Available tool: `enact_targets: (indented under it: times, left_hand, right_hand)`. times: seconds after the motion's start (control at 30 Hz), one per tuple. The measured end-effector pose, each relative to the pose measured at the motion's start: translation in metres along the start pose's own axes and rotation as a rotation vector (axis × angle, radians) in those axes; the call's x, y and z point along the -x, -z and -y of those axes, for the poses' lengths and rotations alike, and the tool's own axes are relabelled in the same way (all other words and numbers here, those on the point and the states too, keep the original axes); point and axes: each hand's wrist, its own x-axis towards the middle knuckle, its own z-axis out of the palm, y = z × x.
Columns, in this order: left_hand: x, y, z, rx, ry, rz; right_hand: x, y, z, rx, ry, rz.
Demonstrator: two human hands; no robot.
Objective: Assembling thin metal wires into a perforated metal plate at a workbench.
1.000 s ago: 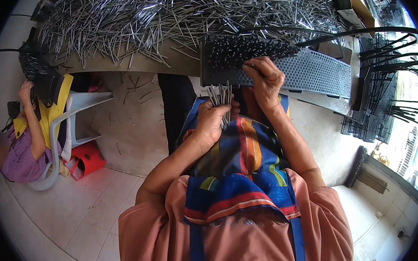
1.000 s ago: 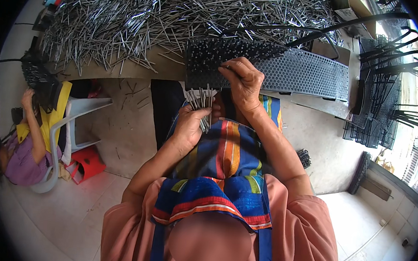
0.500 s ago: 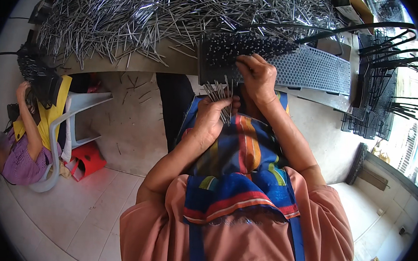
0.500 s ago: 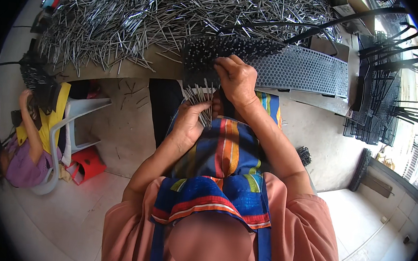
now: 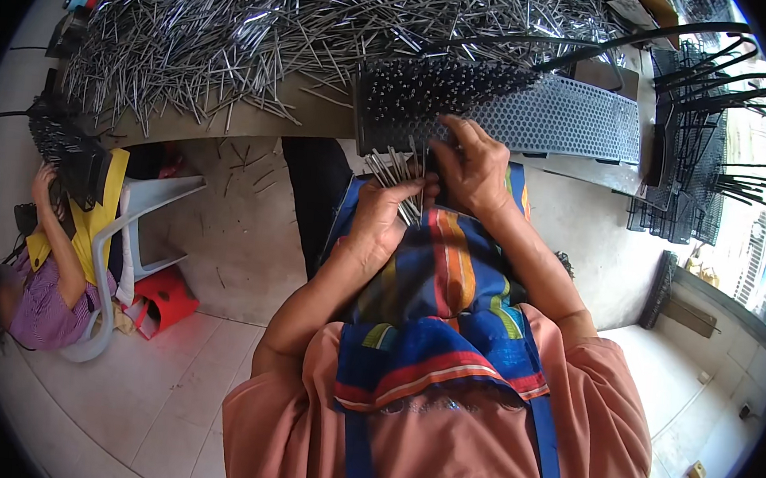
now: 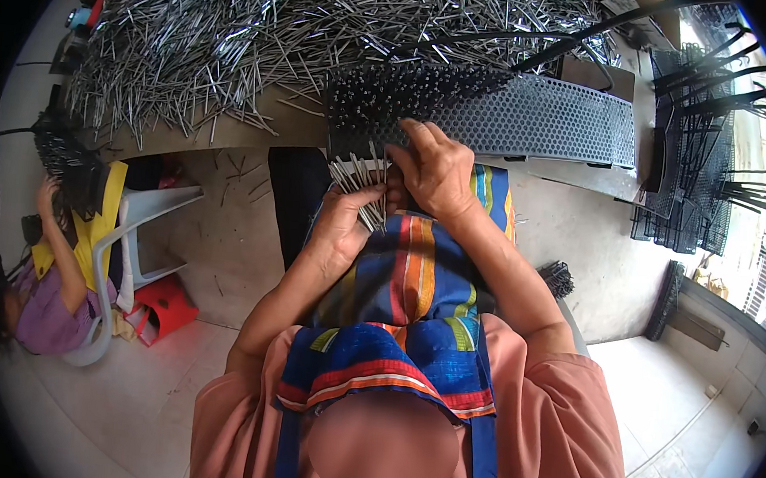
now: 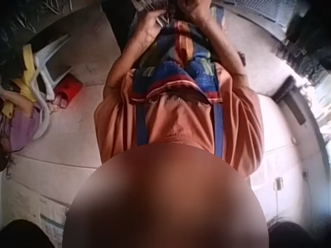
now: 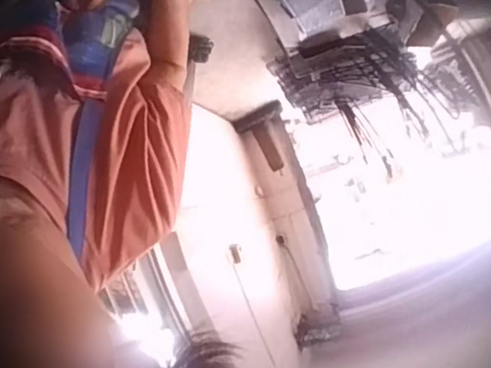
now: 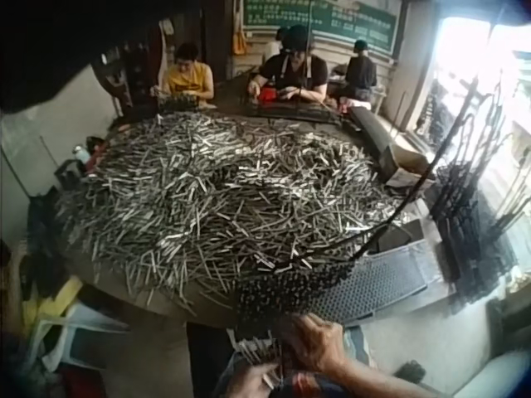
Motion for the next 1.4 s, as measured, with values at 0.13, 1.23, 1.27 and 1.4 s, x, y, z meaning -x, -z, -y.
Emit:
enact_targets:
  times: [0.13, 1.23, 1.27, 1.4]
  left_hand:
    - [0.0, -0.001, 0.006, -0.045, -0.005, 0.051]
    - [-0.003, -0.007, 0.011, -0.246, -0.097, -0.083]
    - [-0.003, -0.008, 0.01, -0.247, -0.095, -0.082]
    - [-0.002, -0.009, 0.008, -0.16, -0.061, -0.122]
  right_hand:
    - [0.01, -0.002, -0.007, -0.586, -0.535, 0.405]
    - [-0.02, -0.008, -0.015, -0.075, 0.007, -0.144]
    - [-0.022, -0.008, -0.014, -0.031, 0.048, -0.112]
    - [-0.021, -0.003, -0.006, 0.099, -0.015, -0.075]
